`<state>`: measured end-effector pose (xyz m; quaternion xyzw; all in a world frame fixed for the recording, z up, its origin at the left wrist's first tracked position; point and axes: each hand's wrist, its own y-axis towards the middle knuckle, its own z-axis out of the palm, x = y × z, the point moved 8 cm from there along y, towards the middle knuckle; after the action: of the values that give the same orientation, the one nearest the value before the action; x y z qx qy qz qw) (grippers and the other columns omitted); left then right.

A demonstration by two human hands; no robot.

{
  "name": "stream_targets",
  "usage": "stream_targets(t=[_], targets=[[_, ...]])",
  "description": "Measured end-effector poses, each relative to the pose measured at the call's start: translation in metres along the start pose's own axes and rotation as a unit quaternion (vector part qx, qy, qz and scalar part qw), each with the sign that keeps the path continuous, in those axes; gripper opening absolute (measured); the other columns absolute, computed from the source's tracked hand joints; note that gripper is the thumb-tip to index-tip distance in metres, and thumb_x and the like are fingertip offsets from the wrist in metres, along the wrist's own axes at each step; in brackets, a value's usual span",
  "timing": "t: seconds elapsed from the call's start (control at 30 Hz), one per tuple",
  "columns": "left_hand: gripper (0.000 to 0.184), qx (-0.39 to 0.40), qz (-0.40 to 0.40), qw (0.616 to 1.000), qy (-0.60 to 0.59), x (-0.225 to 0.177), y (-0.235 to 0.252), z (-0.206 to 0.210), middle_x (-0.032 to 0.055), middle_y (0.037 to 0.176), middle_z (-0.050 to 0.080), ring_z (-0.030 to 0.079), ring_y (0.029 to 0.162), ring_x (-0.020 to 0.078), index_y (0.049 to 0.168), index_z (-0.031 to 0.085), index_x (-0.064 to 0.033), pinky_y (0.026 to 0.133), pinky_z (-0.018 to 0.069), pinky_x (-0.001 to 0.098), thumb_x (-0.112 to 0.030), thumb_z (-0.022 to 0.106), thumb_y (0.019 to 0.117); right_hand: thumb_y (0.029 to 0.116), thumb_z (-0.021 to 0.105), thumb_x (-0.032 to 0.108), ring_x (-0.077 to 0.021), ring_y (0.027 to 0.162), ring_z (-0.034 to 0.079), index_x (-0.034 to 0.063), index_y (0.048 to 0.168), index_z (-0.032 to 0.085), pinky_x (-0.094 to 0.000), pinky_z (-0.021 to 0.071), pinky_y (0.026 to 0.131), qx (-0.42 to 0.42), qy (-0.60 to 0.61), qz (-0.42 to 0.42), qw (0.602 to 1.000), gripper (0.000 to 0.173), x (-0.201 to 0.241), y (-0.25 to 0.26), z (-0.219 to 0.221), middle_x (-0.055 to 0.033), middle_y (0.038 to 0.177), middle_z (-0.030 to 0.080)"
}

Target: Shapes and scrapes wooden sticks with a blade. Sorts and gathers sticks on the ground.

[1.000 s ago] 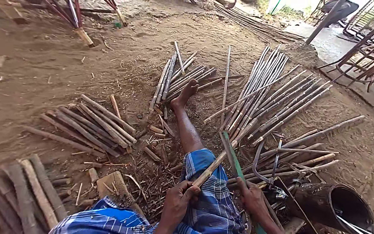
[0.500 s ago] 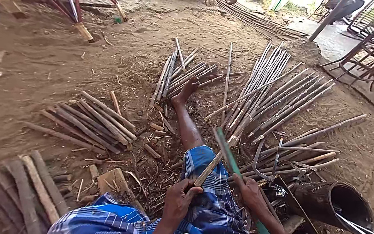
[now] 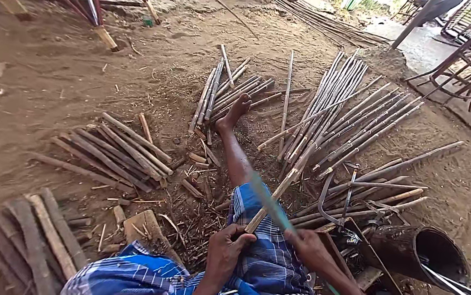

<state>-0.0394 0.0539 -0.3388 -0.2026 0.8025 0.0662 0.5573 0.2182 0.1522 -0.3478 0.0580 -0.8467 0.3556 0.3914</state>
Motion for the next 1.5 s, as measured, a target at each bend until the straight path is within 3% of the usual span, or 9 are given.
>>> stream_targets(t=[0.47, 0.67, 0.8, 0.93, 1.03, 1.17, 1.3, 1.4, 1.5], targets=[[0.039, -0.046, 0.109, 0.984, 0.133, -0.021, -0.008, 0.001, -0.0115, 0.087, 0.074, 0.069, 0.079, -0.0014, 0.1, 0.078, -0.0207, 0.073, 0.0601, 0.0233, -0.057, 0.068, 0.0909, 0.099, 0.049, 0.066, -0.0186, 0.056, 0.057, 0.01, 0.083, 0.067, -0.0423, 0.0505, 0.055, -0.021, -0.033, -0.011, 0.999, 0.06, 0.01, 0.004, -0.005, -0.0036, 0.064, 0.057], [0.042, -0.014, 0.021, 0.997, 0.072, -0.005, -0.002, 0.003, -0.0131, 0.077, 0.07, 0.067, 0.068, 0.0005, 0.095, 0.074, -0.0226, 0.064, 0.0588, 0.0254, -0.063, 0.067, 0.0894, 0.1023, 0.047, 0.062, -0.02, 0.047, 0.053, 0.006, 0.086, 0.065, -0.0407, 0.0494, 0.047, -0.118, 0.047, 0.036, 0.991, 0.061, -0.016, 0.011, -0.027, -0.0059, 0.058, 0.055], [0.038, 0.035, -0.028, 0.999, 0.017, 0.007, 0.001, 0.007, -0.0076, 0.074, 0.069, 0.067, 0.063, 0.0077, 0.098, 0.071, -0.0186, 0.06, 0.0597, 0.0294, -0.052, 0.054, 0.1013, 0.0977, 0.046, 0.07, -0.0198, 0.064, 0.062, 0.0137, 0.084, 0.067, -0.0469, 0.0525, 0.062, -0.052, -0.118, -0.062, 0.99, 0.062, 0.0, -0.013, 0.007, -0.0029, 0.067, 0.06], [0.041, 0.048, -0.043, 0.998, 0.019, 0.008, 0.003, 0.008, -0.0071, 0.071, 0.068, 0.066, 0.061, 0.0084, 0.094, 0.07, -0.0185, 0.06, 0.0578, 0.0292, -0.052, 0.047, 0.1043, 0.1014, 0.047, 0.062, -0.0188, 0.049, 0.055, 0.0093, 0.084, 0.067, -0.0415, 0.05, 0.049, -0.124, 0.02, -0.002, 0.992, 0.059, -0.018, 0.002, -0.011, -0.0037, 0.059, 0.056], [0.042, 0.046, -0.038, 0.998, 0.003, 0.009, 0.001, 0.004, -0.0052, 0.069, 0.067, 0.066, 0.059, 0.0095, 0.09, 0.069, -0.0157, 0.058, 0.0581, 0.0287, -0.049, 0.048, 0.1045, 0.0967, 0.05, 0.069, -0.016, 0.063, 0.06, 0.015, 0.085, 0.069, -0.0425, 0.0517, 0.062, -0.061, -0.05, -0.022, 0.997, 0.059, -0.004, -0.009, 0.005, 0.0001, 0.068, 0.06], [0.043, 0.042, -0.036, 0.998, 0.01, 0.009, 0.005, 0.006, -0.0066, 0.067, 0.067, 0.065, 0.058, 0.0084, 0.088, 0.068, -0.018, 0.057, 0.0568, 0.0278, -0.052, 0.049, 0.1038, 0.1024, 0.047, 0.062, -0.0176, 0.044, 0.051, 0.0078, 0.083, 0.064, -0.0383, 0.0483, 0.044, -0.077, 0.049, 0.013, 0.996, 0.06, -0.015, 0.002, -0.009, -0.004, 0.057, 0.053], [0.044, 0.038, -0.026, 0.999, 0.004, 0.012, 0.003, 0.007, -0.0059, 0.066, 0.066, 0.064, 0.056, 0.0092, 0.087, 0.069, -0.0169, 0.055, 0.0569, 0.0287, -0.053, 0.049, 0.1031, 0.0986, 0.05, 0.065, -0.0176, 0.063, 0.062, 0.0125, 0.087, 0.071, -0.0443, 0.0538, 0.062, -0.036, -0.027, -0.019, 0.999, 0.058, -0.005, -0.013, 0.007, -0.002, 0.069, 0.062], [0.044, 0.043, -0.045, 0.997, -0.036, 0.012, 0.005, 0.009, -0.0037, 0.067, 0.068, 0.065, 0.056, 0.0109, 0.089, 0.071, -0.0154, 0.055, 0.0571, 0.0285, -0.047, 0.046, 0.1061, 0.1026, 0.047, 0.061, -0.0188, 0.046, 0.052, 0.0074, 0.085, 0.066, -0.04, 0.0484, 0.045, -0.122, 0.055, 0.022, 0.991, 0.06, -0.02, 0.004, -0.018, -0.0044, 0.058, 0.055], [0.045, 0.05, -0.081, 0.986, -0.139, 0.016, 0.002, 0.012, 0.004, 0.068, 0.068, 0.064, 0.054, 0.0158, 0.091, 0.071, -0.0063, 0.053, 0.0565, 0.0301, -0.035, 0.042, 0.1101, 0.099, 0.047, 0.067, -0.0199, 0.064, 0.063, 0.0129, 0.086, 0.069, -0.0473, 0.0535, 0.062, -0.052, -0.09, -0.042, 0.994, 0.059, 0.001, -0.014, 0.01, -0.0033, 0.068, 0.061]])
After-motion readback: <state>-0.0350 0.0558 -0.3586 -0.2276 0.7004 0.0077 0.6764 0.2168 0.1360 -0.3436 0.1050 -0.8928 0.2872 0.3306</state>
